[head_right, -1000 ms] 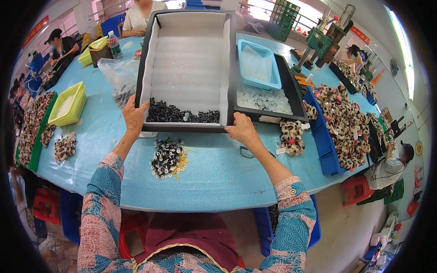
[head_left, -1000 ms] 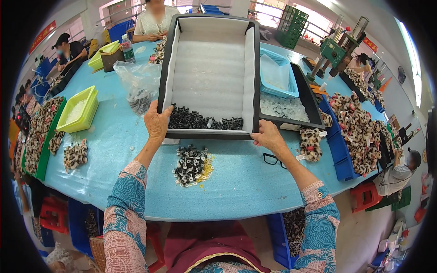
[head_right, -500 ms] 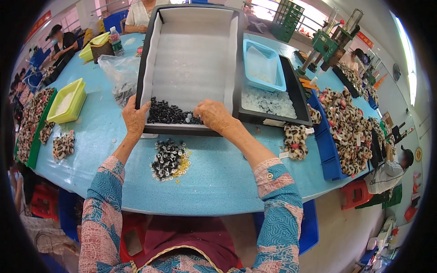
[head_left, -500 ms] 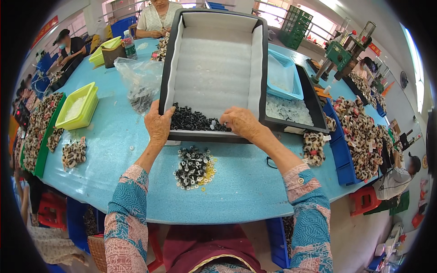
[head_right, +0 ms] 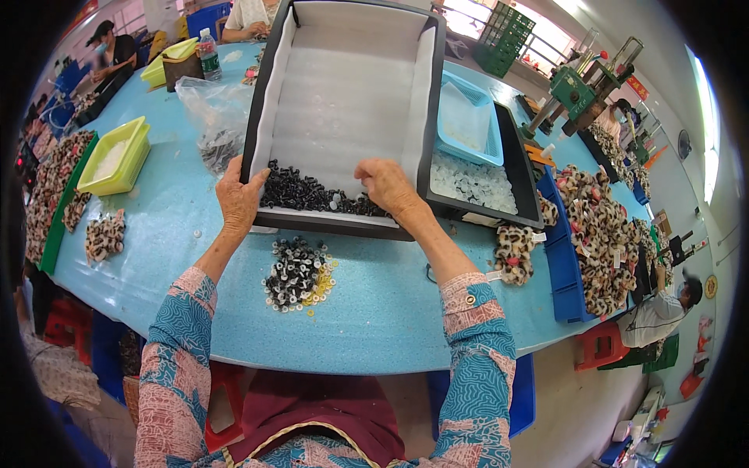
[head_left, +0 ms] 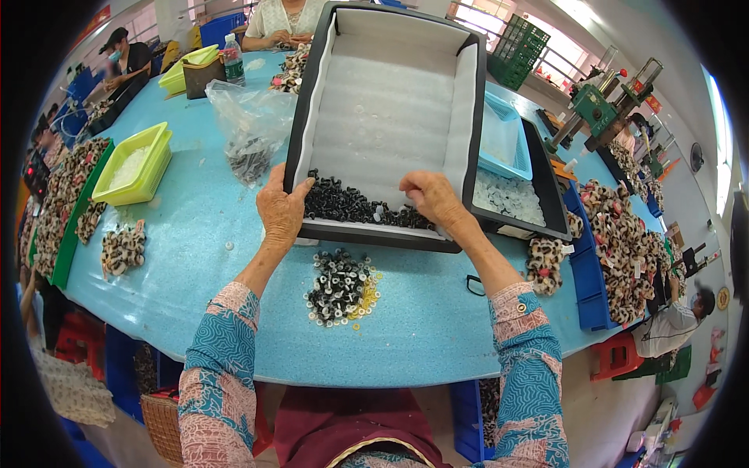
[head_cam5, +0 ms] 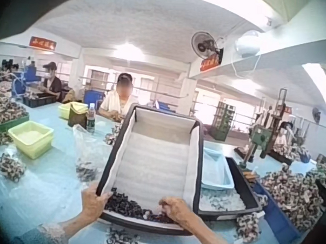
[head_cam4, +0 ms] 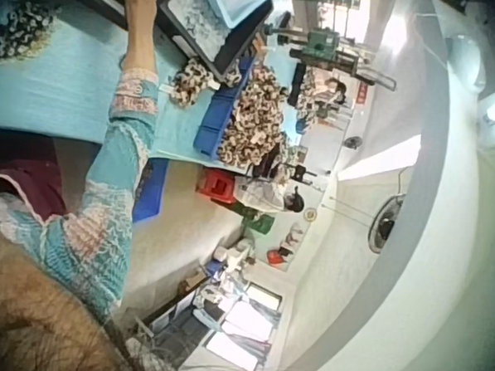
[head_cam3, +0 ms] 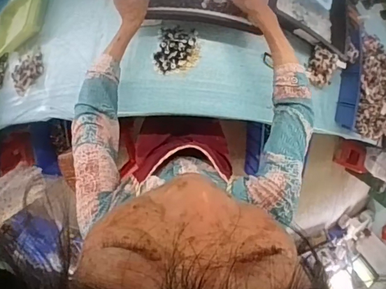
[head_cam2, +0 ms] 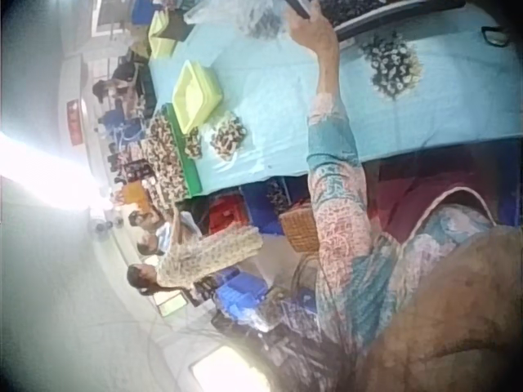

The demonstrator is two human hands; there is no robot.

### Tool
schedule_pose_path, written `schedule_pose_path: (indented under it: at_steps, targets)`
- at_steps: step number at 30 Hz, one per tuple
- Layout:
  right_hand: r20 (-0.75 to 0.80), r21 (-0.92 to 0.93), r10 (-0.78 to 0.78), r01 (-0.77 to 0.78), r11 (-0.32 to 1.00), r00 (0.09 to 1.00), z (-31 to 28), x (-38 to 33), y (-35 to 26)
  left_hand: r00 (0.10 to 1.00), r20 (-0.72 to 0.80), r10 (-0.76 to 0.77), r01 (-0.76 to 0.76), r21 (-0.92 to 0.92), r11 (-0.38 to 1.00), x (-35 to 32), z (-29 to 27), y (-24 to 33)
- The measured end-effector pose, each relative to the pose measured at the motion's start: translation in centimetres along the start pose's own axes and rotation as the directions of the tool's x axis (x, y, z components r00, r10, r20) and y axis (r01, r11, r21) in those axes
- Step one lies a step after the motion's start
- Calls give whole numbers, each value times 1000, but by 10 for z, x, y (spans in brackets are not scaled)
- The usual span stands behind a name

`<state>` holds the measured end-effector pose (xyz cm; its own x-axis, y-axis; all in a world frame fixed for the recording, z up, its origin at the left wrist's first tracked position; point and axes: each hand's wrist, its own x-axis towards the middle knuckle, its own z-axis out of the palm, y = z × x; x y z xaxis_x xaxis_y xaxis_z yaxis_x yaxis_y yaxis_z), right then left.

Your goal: The person fastens parts onto a small plush toy, transfers plastic eye pins from a tray onto the table, cleans a pair of glasses with an apron, and assembles the plastic eye pins and washers together by hand.

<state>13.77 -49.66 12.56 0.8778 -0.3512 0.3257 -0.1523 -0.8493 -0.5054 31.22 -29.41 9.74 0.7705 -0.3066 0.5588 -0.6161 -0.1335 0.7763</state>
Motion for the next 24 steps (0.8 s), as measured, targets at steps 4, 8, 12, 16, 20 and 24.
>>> schedule_pose_path:
  at_steps: [4, 8, 12, 16, 20, 24]
  targets:
    - [83, -9, 19, -19, 1000, 996, -7, -1, -2, 1000, 3, 3, -3, -1, 1000, -1, -1, 0]
    - [176, -149, -111, 138, 979, 978, 3, -3, -2, 1000, 1, 10, -10, -5, 1000, -1, 0, 3]
    - [208, -404, -122, 199, 893, 970, 21, -3, -6, 1000, 0, 14, -14, -9, 1000, -1, 0, 0]
    - [180, -403, -145, 207, 891, 973, 19, -4, -8, 1000, 18, -19, 20, -17, 1000, -1, 1, 3]
    - [151, -138, -43, 64, 988, 988, 13, 0, -17, 1000, 13, -15, 15, 1, 1000, 0, -2, 1]
    - [211, 2, 91, -93, 996, 973, 21, 4, -19, 1000, 8, 4, -4, 21, 1000, 0, 0, 0]
